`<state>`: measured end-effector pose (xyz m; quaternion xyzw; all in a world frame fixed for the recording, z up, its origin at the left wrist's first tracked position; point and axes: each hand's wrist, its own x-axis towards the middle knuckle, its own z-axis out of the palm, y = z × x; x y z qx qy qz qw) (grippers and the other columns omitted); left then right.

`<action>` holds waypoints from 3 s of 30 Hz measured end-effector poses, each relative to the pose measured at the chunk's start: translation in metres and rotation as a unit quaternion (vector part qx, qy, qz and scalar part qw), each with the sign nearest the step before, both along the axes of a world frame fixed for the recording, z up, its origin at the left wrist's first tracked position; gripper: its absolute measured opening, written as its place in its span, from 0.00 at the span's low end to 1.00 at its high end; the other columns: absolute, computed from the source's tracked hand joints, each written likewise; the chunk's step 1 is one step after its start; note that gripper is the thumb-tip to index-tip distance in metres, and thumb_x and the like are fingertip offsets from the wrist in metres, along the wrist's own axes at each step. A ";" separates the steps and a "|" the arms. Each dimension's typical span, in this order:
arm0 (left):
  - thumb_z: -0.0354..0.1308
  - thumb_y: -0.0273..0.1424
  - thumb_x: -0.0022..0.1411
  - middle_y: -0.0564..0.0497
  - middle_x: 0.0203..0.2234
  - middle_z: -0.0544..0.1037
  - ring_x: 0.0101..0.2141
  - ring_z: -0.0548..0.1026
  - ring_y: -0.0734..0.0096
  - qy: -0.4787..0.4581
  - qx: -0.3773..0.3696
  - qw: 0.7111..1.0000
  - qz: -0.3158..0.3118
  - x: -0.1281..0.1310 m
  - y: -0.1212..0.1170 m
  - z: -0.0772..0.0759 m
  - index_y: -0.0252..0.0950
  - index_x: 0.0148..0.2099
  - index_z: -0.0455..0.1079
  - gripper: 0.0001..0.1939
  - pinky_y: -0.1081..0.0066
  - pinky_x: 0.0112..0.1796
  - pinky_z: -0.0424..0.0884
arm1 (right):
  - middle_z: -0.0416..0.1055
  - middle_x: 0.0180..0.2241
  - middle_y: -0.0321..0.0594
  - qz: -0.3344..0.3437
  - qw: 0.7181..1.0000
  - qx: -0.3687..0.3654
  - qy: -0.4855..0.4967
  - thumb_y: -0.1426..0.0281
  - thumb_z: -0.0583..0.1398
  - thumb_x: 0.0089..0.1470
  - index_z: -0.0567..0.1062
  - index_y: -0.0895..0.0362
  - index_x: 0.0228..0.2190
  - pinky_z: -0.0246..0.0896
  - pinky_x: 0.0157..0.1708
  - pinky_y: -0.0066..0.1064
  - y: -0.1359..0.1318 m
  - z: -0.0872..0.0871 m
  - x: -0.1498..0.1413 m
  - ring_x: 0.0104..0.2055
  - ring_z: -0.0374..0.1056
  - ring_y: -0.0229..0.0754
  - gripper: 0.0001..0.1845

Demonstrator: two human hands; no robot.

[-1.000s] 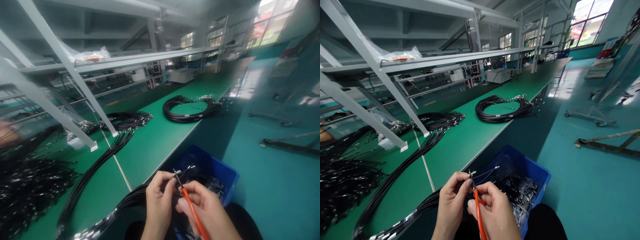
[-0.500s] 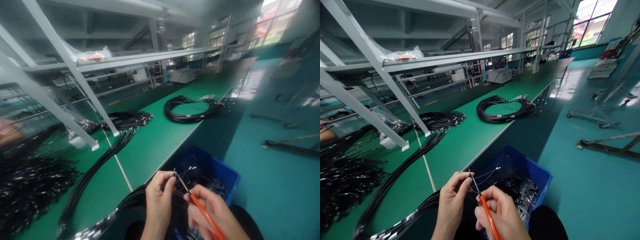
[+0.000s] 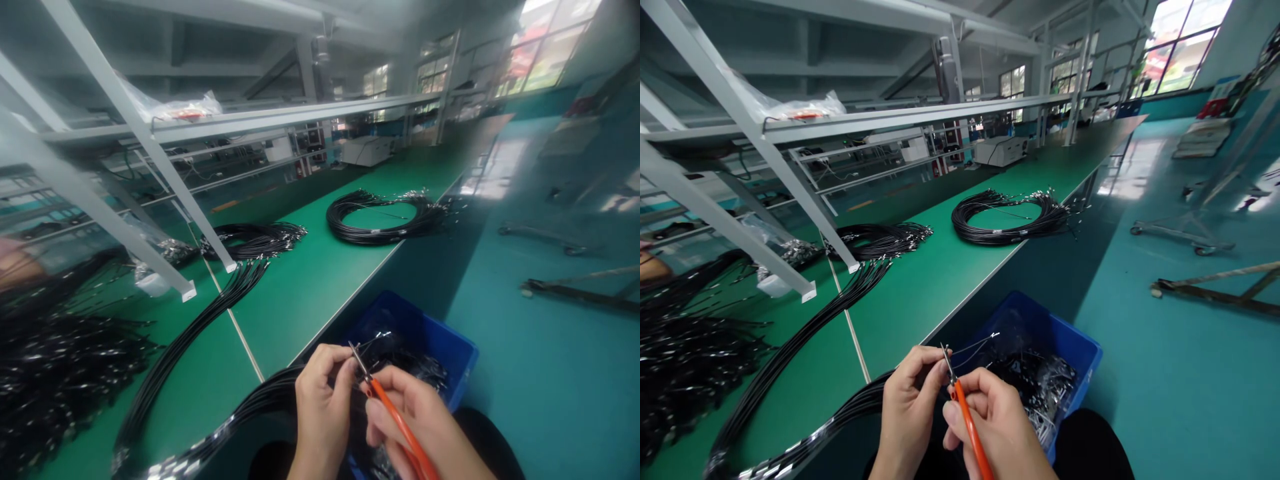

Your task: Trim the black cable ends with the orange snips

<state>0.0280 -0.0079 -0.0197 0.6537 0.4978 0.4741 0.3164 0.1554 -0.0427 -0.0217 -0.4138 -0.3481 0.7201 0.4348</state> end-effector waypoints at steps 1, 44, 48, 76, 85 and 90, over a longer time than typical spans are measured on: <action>0.54 0.27 0.59 0.53 0.26 0.73 0.27 0.71 0.71 0.002 0.002 1.000 0.000 0.000 0.000 0.000 0.36 0.32 0.72 0.06 0.73 0.30 0.66 | 0.71 0.18 0.35 0.002 1.000 0.000 0.001 0.58 0.62 0.46 0.65 0.59 0.32 0.42 0.08 0.19 -0.001 -0.001 0.000 0.08 0.51 0.25 0.19; 0.56 0.26 0.55 0.54 0.21 0.71 0.24 0.69 0.72 0.039 -0.073 0.996 -0.030 0.001 -0.009 0.008 0.36 0.26 0.68 0.06 0.75 0.26 0.63 | 0.72 0.29 0.33 -0.324 0.942 0.086 0.020 0.67 0.68 0.42 0.67 0.52 0.37 0.63 0.34 0.28 0.015 0.002 -0.015 0.31 0.67 0.38 0.21; 0.55 0.26 0.56 0.54 0.21 0.70 0.22 0.68 0.73 0.097 -0.029 0.995 -0.006 0.008 -0.013 0.008 0.36 0.25 0.67 0.07 0.75 0.24 0.61 | 0.70 0.25 0.30 -0.322 0.945 0.060 -0.013 0.71 0.70 0.37 0.67 0.52 0.35 0.64 0.30 0.27 0.019 0.004 -0.014 0.31 0.70 0.40 0.23; 0.55 0.26 0.55 0.54 0.20 0.71 0.21 0.69 0.72 0.096 -0.031 0.995 0.019 0.006 -0.016 0.008 0.37 0.25 0.67 0.07 0.75 0.23 0.61 | 0.73 0.30 0.38 -0.363 0.909 0.124 -0.164 0.69 0.65 0.42 0.69 0.54 0.36 0.68 0.34 0.32 0.013 -0.007 -0.023 0.34 0.71 0.44 0.17; 0.55 0.29 0.57 0.53 0.21 0.71 0.23 0.69 0.71 0.045 -0.067 0.997 0.020 0.002 -0.013 0.005 0.36 0.26 0.68 0.07 0.74 0.25 0.61 | 0.74 0.34 0.42 -0.354 0.852 0.189 -0.337 0.67 0.59 0.49 0.67 0.51 0.38 0.66 0.33 0.36 0.006 -0.015 -0.025 0.35 0.71 0.47 0.12; 0.56 0.32 0.56 0.54 0.21 0.70 0.25 0.66 0.72 -0.092 -0.150 0.984 -0.029 -0.019 0.001 0.012 0.35 0.28 0.68 0.07 0.75 0.28 0.60 | 0.75 0.32 0.41 -0.238 0.921 0.192 -0.241 0.70 0.63 0.43 0.69 0.52 0.38 0.64 0.34 0.33 -0.001 -0.010 -0.015 0.35 0.70 0.45 0.16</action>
